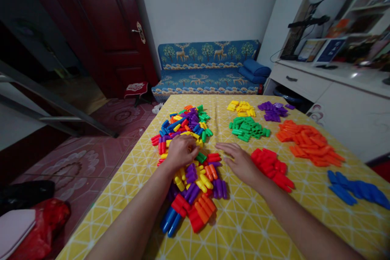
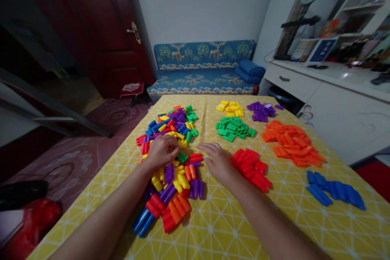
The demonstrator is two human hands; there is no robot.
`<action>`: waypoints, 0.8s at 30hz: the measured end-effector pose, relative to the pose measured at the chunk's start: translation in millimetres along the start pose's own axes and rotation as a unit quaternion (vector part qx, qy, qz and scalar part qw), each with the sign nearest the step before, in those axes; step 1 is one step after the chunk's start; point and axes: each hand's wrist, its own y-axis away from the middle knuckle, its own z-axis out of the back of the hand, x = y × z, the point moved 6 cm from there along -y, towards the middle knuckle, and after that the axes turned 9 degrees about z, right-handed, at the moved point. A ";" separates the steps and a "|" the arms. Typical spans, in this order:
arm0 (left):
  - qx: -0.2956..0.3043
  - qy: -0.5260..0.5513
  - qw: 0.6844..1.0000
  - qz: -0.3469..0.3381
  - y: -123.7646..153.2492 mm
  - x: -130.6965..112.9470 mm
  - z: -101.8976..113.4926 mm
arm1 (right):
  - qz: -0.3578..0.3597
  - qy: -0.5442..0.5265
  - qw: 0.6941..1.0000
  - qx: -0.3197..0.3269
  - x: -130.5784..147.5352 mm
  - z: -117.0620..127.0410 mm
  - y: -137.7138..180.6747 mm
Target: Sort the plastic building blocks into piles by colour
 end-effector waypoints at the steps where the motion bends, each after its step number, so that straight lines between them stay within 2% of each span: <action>1: -0.002 0.002 1.000 0.001 0.0 0.1 0.1 | 0.020 0.017 0.999 0.037 8.5 -13.0 -3.5; 4: -0.010 0.005 1.000 0.002 0.3 0.5 0.2 | 0.027 0.079 0.993 0.086 18.1 -36.1 -8.0; 8: -0.012 0.007 1.000 0.004 0.1 1.4 -0.4 | 0.013 0.115 0.991 0.068 16.6 -39.3 -6.8; 12: -0.007 0.009 1.000 0.004 -0.1 1.8 -0.7 | -0.013 0.148 0.989 -0.015 4.1 -8.4 0.2; 15: -0.008 0.007 1.000 0.006 -0.1 2.1 -0.5 | -0.038 0.249 0.967 -0.050 -9.2 25.5 11.3; 19: -0.010 0.006 1.000 0.006 -0.1 2.1 -0.4 | -0.052 0.380 0.923 -0.024 -26.5 53.7 34.0; 24: -0.008 0.006 1.000 0.004 0.0 1.4 0.5 | -0.048 0.376 0.925 0.027 -43.1 59.4 58.2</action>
